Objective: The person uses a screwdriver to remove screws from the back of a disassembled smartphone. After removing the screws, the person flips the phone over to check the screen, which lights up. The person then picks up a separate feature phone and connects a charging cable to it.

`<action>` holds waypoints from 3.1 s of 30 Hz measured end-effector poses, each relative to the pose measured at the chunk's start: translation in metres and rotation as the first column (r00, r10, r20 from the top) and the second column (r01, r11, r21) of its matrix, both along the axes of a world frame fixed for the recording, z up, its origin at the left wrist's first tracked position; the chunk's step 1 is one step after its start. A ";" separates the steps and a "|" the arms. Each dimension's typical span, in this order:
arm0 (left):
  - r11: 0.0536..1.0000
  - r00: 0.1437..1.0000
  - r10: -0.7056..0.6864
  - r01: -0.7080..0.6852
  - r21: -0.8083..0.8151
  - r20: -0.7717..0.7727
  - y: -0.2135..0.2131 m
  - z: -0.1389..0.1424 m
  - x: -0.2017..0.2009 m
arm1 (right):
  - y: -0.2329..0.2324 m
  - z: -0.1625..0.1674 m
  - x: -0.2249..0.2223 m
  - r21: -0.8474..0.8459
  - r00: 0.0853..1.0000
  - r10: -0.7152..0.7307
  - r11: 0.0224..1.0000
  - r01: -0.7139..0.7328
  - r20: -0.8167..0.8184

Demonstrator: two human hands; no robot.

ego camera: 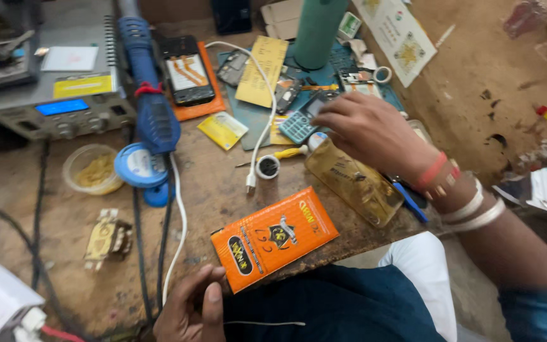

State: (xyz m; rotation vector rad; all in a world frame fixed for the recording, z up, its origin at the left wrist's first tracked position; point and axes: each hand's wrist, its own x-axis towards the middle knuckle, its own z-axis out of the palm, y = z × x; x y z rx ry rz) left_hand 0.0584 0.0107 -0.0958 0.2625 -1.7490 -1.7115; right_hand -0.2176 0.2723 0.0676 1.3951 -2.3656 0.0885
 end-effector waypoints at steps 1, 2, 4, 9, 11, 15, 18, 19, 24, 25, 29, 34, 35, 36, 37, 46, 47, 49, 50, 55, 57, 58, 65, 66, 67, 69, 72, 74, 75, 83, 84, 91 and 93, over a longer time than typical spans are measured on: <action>1.000 1.000 0.005 -0.004 0.015 -0.022 0.002 0.004 -0.001 | -0.014 0.000 -0.014 0.095 1.000 0.011 0.995 -0.010 -0.009; 1.000 0.999 0.009 -0.007 0.029 -0.044 0.003 0.007 -0.003 | -0.026 0.001 -0.025 0.189 1.000 0.021 0.982 -0.018 -0.017; 0.999 0.998 0.011 -0.008 0.052 -0.057 0.004 0.013 -0.002 | -0.044 0.004 -0.036 0.253 0.998 0.051 0.965 -0.061 0.046; 0.998 1.000 -0.001 0.002 0.062 -0.015 0.003 0.022 0.000 | -0.072 0.006 -0.045 0.477 0.984 -0.134 0.877 0.061 0.120; 0.999 1.000 -0.002 0.003 0.047 -0.017 0.003 0.026 0.000 | -0.074 0.007 -0.049 0.536 0.972 -0.197 0.839 0.099 0.129; 0.999 1.000 -0.001 0.000 0.034 0.011 0.002 0.030 -0.002 | -0.072 0.011 -0.053 0.600 0.960 -0.247 0.791 0.124 0.128; 0.999 1.000 0.002 -0.003 -0.046 -0.029 0.000 0.032 -0.003 | -0.074 0.015 -0.049 0.564 0.967 -0.189 0.823 0.061 0.172; 0.998 1.000 0.006 -0.008 -0.058 -0.027 0.000 0.033 -0.003 | -0.075 0.015 -0.047 0.546 0.967 -0.164 0.837 0.031 0.197; 0.999 1.000 0.002 -0.004 -0.050 -0.030 0.001 0.039 -0.005 | -0.076 0.010 -0.045 0.489 0.982 -0.063 0.872 -0.033 0.178; 0.999 0.999 -0.006 0.004 -0.036 -0.047 0.001 0.040 -0.006 | -0.075 0.008 -0.047 0.500 0.986 -0.078 0.866 -0.007 0.149; 0.999 0.997 -0.044 0.046 0.025 -0.066 0.001 0.041 -0.006 | -0.069 0.012 -0.051 0.450 0.998 -0.027 0.892 0.052 -0.063; 0.997 0.997 -0.053 0.055 0.053 -0.051 -0.002 0.036 -0.003 | -0.034 0.060 -0.031 0.283 0.975 -0.126 0.943 0.174 -0.181; 0.997 0.997 -0.055 0.058 0.053 -0.058 -0.003 0.034 -0.002 | -0.019 0.070 -0.021 0.185 0.975 -0.160 0.965 0.188 -0.155; 0.997 0.996 -0.057 0.060 0.055 -0.064 -0.002 0.033 -0.002 | -0.002 0.078 -0.005 0.086 0.973 -0.191 0.975 0.203 -0.127; 0.996 0.997 -0.057 0.061 0.072 -0.055 -0.002 0.033 -0.002 | 0.012 0.081 0.010 -0.127 0.982 -0.149 0.983 0.134 -0.118; 0.936 0.937 -0.349 0.347 0.066 0.024 0.020 0.059 0.001 | -0.001 -0.053 0.186 -0.505 0.312 0.412 0.539 0.674 0.856; 0.898 0.899 -0.434 0.427 0.101 0.056 0.022 0.063 0.001 | -0.014 -0.066 0.200 -0.444 0.144 0.496 0.566 0.694 0.857; 0.827 0.824 -0.554 0.528 0.194 0.120 0.024 0.070 0.001 | -0.029 -0.080 0.219 -0.368 -0.097 0.590 0.614 0.699 0.801; 0.796 0.791 -0.594 0.553 0.246 0.147 0.024 0.072 0.001 | -0.034 -0.083 0.225 -0.355 -0.159 0.613 0.628 0.692 0.774; 0.719 0.739 -0.665 0.591 0.366 0.113 0.018 0.075 0.003 | -0.035 -0.087 0.231 -0.416 -0.162 0.617 0.679 0.604 0.770; 0.715 0.729 -0.664 0.557 0.422 0.164 0.016 0.074 0.009 | -0.030 -0.091 0.235 -0.445 -0.149 0.624 0.685 0.577 0.767; 0.738 0.761 -0.629 0.522 0.428 0.156 0.015 0.073 0.012 | -0.026 -0.094 0.238 -0.482 -0.095 0.624 0.682 0.551 0.776; 0.838 0.939 -0.340 0.328 0.436 -0.052 0.004 0.067 0.021 | 0.005 -0.166 0.242 0.001 0.224 -0.107 0.904 0.427 0.969; 0.822 0.943 -0.319 0.326 0.466 -0.096 0.002 0.067 0.020 | 0.006 -0.181 0.241 0.104 0.301 -0.213 0.934 0.341 0.929; 0.820 0.949 -0.300 0.309 0.483 -0.098 0.001 0.067 0.018 | 0.003 -0.197 0.245 0.102 0.419 -0.210 0.958 0.267 0.883; 0.816 0.960 -0.258 0.278 0.507 -0.112 0.001 0.067 0.014 | -0.007 -0.227 0.251 0.118 0.639 -0.160 0.987 0.109 0.752; 0.842 0.964 -0.265 0.251 0.477 -0.038 0.004 0.071 0.009 | -0.014 -0.249 0.252 0.260 0.555 -0.261 0.962 0.084 0.790; 0.837 0.955 -0.292 0.283 0.468 -0.055 0.006 0.074 0.009 | -0.014 -0.248 0.250 0.267 0.524 -0.287 0.957 0.116 0.802; 0.831 0.949 -0.309 0.304 0.465 -0.067 0.007 0.075 0.009 | -0.012 -0.247 0.248 0.274 0.509 -0.304 0.952 0.136 0.805; 0.827 0.958 -0.275 0.278 0.489 -0.079 0.003 0.074 0.011 | -0.012 -0.225 0.255 -0.302 0.131 0.290 0.687 0.661 0.948; 0.835 0.962 -0.258 0.267 0.482 -0.087 0.003 0.073 0.011 | -0.012 -0.223 0.257 -0.291 0.064 0.376 0.588 0.755 0.924; 0.841 0.965 -0.232 0.263 0.473 -0.125 -0.001 0.074 0.012 | -0.014 -0.203 0.263 -0.491 0.077 0.679 0.443 0.750 0.730; 0.844 0.965 -0.228 0.262 0.468 -0.130 -0.002 0.074 0.013 | -0.018 -0.198 0.264 -0.510 0.055 0.725 0.426 0.748 0.686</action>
